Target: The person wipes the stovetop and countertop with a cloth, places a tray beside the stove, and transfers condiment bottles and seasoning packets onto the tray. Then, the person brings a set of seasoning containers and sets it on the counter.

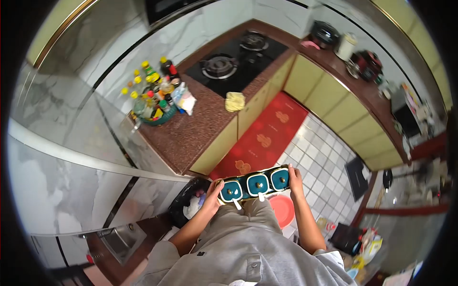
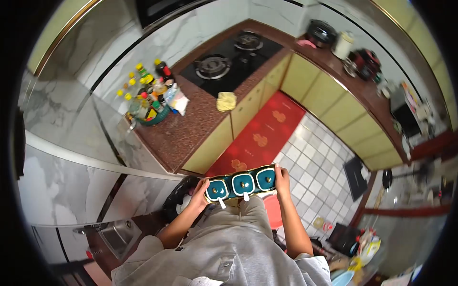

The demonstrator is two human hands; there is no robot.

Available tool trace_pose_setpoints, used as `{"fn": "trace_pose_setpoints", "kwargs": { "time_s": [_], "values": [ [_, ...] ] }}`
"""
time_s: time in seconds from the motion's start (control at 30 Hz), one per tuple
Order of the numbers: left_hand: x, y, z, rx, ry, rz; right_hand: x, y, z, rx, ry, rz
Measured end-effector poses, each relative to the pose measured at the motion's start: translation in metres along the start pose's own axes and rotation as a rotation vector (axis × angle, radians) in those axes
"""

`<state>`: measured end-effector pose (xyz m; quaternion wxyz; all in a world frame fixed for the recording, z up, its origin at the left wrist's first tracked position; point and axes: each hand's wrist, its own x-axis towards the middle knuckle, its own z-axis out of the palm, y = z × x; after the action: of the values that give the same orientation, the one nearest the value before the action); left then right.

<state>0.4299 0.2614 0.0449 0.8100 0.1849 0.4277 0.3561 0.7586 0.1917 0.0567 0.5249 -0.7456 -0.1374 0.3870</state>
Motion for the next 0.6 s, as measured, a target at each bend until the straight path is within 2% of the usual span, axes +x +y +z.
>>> {"fn": "trace_pose_setpoints", "kwargs": {
  "time_s": [0.13,0.23,0.3,0.37,0.47,0.53,0.57,0.6],
  "values": [
    [0.007,0.021,0.003,-0.083,0.116,0.087,0.056,-0.053,0.065,-0.136,-0.210,-0.034],
    [0.011,0.028,0.011,-0.197,0.197,0.212,0.110,-0.067,0.123,-0.209,-0.375,-0.120],
    [0.022,0.020,0.007,-0.294,0.291,0.329,0.135,-0.088,0.167,-0.442,-0.465,-0.220],
    [0.027,0.007,0.005,-0.371,0.427,0.398,0.145,-0.108,0.212,-0.402,-0.625,-0.272],
    [0.028,0.001,0.010,-0.578,0.398,0.460,0.167,-0.115,0.293,-0.451,-0.909,-0.351],
    [0.046,-0.011,0.009,-0.543,0.555,0.576,0.148,-0.146,0.340,-0.599,-1.043,-0.363],
    [0.052,-0.016,0.006,-0.583,0.593,0.621,0.160,-0.125,0.372,-0.595,-1.038,-0.466],
    [0.057,-0.019,0.006,-0.622,0.630,0.665,0.154,-0.126,0.393,-0.616,-1.095,-0.435]
  ]
}}
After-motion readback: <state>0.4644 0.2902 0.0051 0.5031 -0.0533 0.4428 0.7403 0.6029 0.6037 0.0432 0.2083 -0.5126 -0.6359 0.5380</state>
